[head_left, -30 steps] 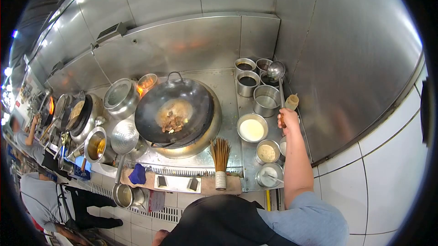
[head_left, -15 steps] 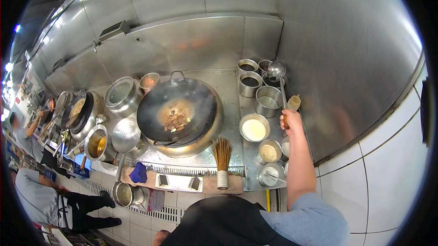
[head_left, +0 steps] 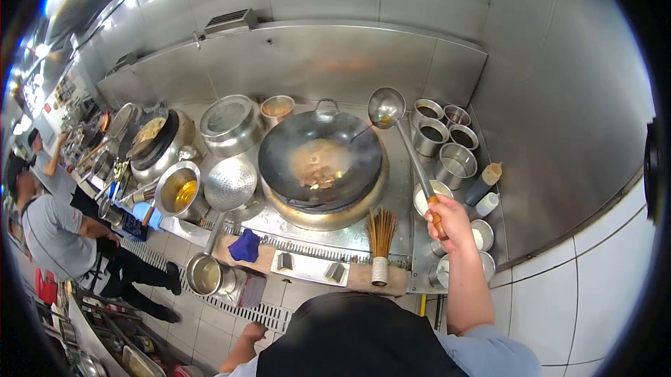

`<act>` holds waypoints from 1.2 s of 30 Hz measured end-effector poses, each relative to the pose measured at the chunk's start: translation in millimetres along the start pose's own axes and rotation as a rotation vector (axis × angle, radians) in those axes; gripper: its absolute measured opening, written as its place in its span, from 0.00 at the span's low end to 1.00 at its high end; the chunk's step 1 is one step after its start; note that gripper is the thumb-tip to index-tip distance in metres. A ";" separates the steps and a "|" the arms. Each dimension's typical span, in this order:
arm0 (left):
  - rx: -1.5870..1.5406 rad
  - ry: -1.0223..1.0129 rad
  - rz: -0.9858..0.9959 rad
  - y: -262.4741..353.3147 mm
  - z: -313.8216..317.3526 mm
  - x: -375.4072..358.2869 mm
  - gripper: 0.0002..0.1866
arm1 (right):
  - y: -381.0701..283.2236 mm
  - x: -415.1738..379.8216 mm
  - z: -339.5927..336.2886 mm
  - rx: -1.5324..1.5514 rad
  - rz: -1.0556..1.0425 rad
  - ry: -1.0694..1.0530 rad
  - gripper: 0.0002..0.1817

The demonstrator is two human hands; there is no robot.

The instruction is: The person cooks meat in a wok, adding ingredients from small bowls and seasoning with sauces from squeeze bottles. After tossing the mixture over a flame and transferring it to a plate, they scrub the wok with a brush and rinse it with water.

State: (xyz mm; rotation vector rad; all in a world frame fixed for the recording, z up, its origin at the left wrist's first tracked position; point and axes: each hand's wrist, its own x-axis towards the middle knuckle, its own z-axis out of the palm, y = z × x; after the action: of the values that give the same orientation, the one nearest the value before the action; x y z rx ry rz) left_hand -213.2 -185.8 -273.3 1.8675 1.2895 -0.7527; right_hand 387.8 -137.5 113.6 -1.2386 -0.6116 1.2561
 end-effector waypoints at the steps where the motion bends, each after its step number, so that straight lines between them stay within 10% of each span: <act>1: 0.185 0.141 0.147 -6.3 -1.5 0.7 0.13 | 3.8 0.4 8.1 -0.027 0.000 -0.019 0.04; 10: 0.244 0.163 0.317 -56.5 -1.1 6.4 0.13 | 42.0 0.2 80.6 -0.274 0.055 0.048 0.06; 12: -0.246 0.193 0.219 -42.8 -26.2 -3.6 0.14 | 47.9 -7.9 90.8 -0.162 0.081 0.024 0.06; 16: -0.922 0.042 0.313 68.6 -150.0 -57.4 0.18 | 102.4 8.7 117.5 -0.299 0.018 0.167 0.07; 20: -1.050 0.157 0.752 171.7 -236.4 -59.8 0.19 | 147.9 -11.0 163.9 -0.096 0.011 0.142 0.07; 26: -1.144 0.235 0.895 310.3 -321.2 -92.3 0.20 | 168.8 -60.4 195.5 0.000 -0.150 0.120 0.08; 28: -1.058 0.328 0.796 313.4 -328.1 -85.3 0.19 | 177.4 -60.5 176.6 -0.636 -0.579 -0.080 0.20; 32: -0.487 1.040 0.811 267.2 -320.7 -52.7 0.18 | 141.6 -100.5 57.0 -0.825 -0.412 0.603 0.26; 36: -0.489 0.818 0.584 261.6 -319.9 -97.4 0.15 | 162.8 -139.9 -116.3 -0.607 -0.321 1.433 0.26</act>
State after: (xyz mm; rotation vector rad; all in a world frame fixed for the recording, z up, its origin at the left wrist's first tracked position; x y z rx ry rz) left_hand 20.7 -31.0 45.5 2.0151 1.1166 0.6469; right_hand 393.6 -332.4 -33.2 -2.0283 -0.0617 -0.2918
